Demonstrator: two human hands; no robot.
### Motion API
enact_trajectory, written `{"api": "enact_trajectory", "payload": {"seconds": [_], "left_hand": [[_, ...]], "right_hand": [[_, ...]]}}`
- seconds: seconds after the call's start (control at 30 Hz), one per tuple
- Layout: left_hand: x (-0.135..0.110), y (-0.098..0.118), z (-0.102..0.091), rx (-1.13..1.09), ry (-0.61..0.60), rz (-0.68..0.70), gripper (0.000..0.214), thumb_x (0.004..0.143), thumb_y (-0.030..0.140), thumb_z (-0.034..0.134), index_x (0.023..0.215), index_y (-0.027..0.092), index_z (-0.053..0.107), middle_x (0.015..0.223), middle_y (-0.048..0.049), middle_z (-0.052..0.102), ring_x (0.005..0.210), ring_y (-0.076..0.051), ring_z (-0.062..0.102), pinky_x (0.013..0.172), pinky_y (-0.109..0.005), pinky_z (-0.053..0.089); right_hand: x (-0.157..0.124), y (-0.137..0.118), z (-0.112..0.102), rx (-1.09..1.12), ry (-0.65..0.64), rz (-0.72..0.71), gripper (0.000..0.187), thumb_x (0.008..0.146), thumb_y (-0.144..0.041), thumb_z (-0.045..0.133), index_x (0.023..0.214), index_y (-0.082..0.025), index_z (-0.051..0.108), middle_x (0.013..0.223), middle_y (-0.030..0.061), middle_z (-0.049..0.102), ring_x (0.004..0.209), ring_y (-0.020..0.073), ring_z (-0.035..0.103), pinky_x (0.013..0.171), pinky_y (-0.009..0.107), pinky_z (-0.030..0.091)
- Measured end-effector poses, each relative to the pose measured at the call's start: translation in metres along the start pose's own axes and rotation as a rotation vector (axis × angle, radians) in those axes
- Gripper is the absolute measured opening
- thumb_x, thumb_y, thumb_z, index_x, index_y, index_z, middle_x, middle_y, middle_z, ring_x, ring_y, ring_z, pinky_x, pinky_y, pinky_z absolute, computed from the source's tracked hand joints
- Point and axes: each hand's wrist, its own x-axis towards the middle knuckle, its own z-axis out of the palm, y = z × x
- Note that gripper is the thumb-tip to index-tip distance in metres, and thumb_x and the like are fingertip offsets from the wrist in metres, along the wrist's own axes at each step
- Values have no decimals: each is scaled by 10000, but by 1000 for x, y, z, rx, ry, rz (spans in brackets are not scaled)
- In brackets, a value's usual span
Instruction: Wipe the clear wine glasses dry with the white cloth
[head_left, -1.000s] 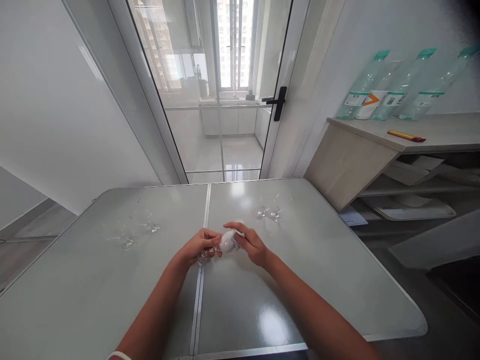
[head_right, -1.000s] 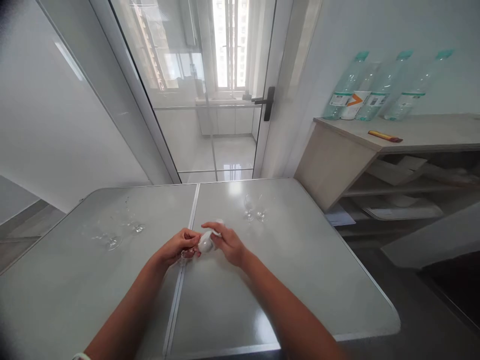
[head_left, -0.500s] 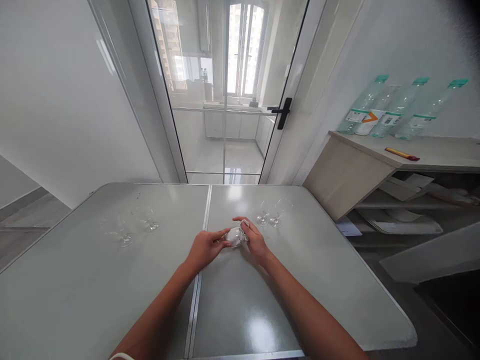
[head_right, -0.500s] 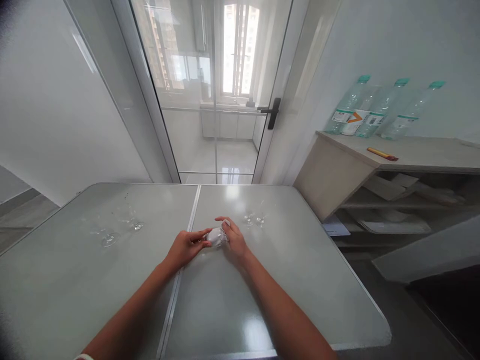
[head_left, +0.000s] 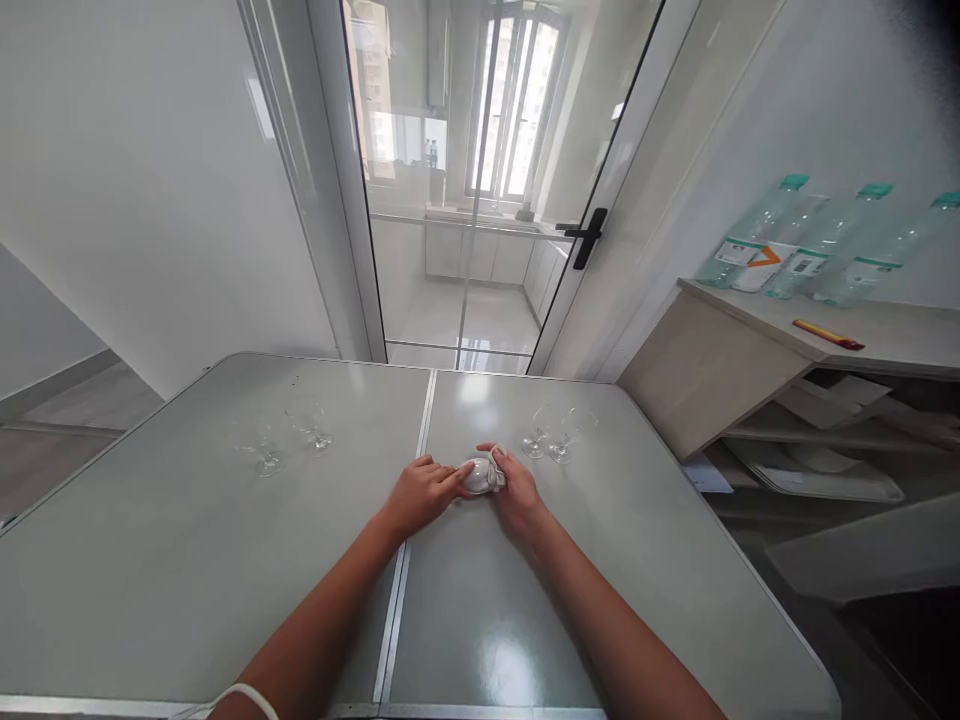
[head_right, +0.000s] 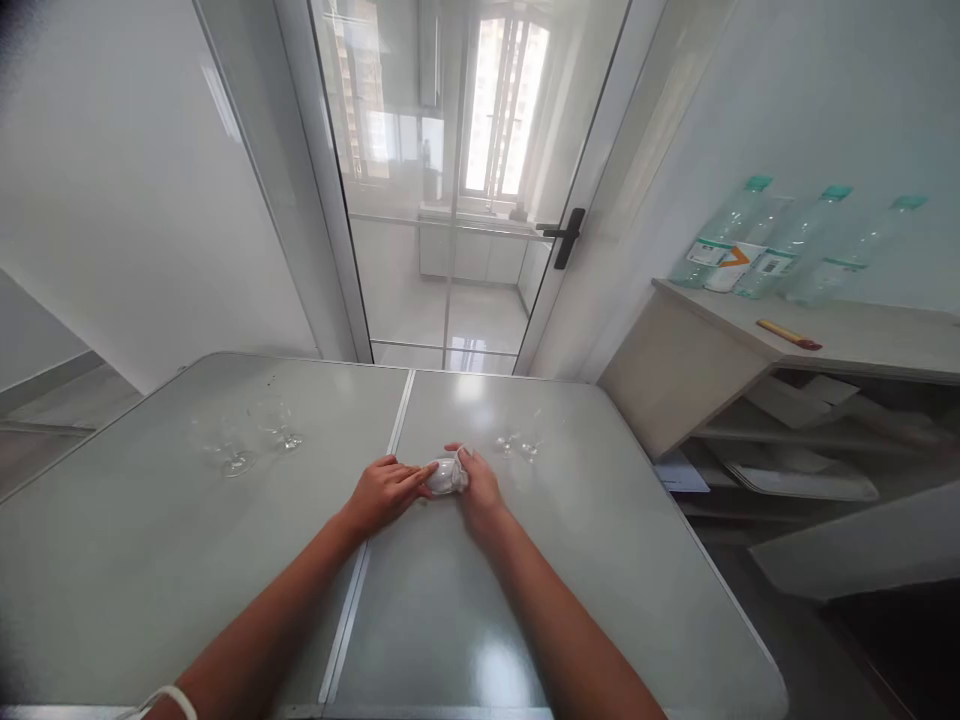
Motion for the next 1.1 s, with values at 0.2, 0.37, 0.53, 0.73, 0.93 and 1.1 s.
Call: {"api": "enact_trajectory", "payload": {"seconds": [0.2, 0.37, 0.53, 0.73, 0.93, 1.1], "left_hand": [[1, -5, -5, -757, -244, -577, 598, 851, 521, 729, 1316, 148, 692, 676, -42, 701, 469, -102, 501, 496, -234, 391], [0, -19, -20, -1226, -498, -651, 839, 687, 618, 837, 1303, 71, 678, 673, -59, 661, 410, -45, 407, 380, -179, 288], [-5, -29, -20, -1244, -439, -656, 824, 607, 581, 900, 1222, 64, 716, 646, -60, 664, 408, -35, 394, 368, -158, 286], [-7, -30, -21, -1196, -510, -626, 878, 561, 683, 869, 1165, 60, 736, 611, -52, 649, 376, -52, 409, 345, -172, 277], [-5, -18, -1, -615, -28, -466, 667, 724, 527, 841, 1273, 169, 718, 673, -21, 706, 502, -102, 526, 528, -235, 442], [-2, -5, 3, -16, -1, -88, 341, 894, 337, 728, 1233, 308, 743, 955, -71, 809, 797, -165, 727, 748, -285, 471]], "right_hand": [[-17, -9, 4, -245, -108, -256, 329, 987, -531, 505, 1099, -231, 583, 654, -44, 494, 570, 147, 448, 560, 257, 351], [-28, -9, 7, -649, -243, -584, 209, 1025, -369, 414, 1099, -237, 558, 741, -2, 589, 675, 192, 533, 717, 329, 442], [-28, -16, 3, -994, -511, -965, 318, 932, -205, 477, 1240, -243, 547, 816, 31, 696, 706, 221, 601, 1059, 518, 336], [-30, -24, -1, -940, -643, -1031, 392, 914, -199, 502, 1294, -265, 571, 974, 67, 754, 840, 239, 659, 1080, 501, 312], [-16, -14, 2, -675, -161, -592, 322, 990, -322, 417, 1259, -263, 586, 795, 6, 664, 728, 208, 596, 858, 384, 439], [-1, -11, 1, -390, 77, -199, 290, 955, -471, 451, 981, -236, 619, 672, -47, 475, 619, 157, 452, 603, 266, 351]]}}
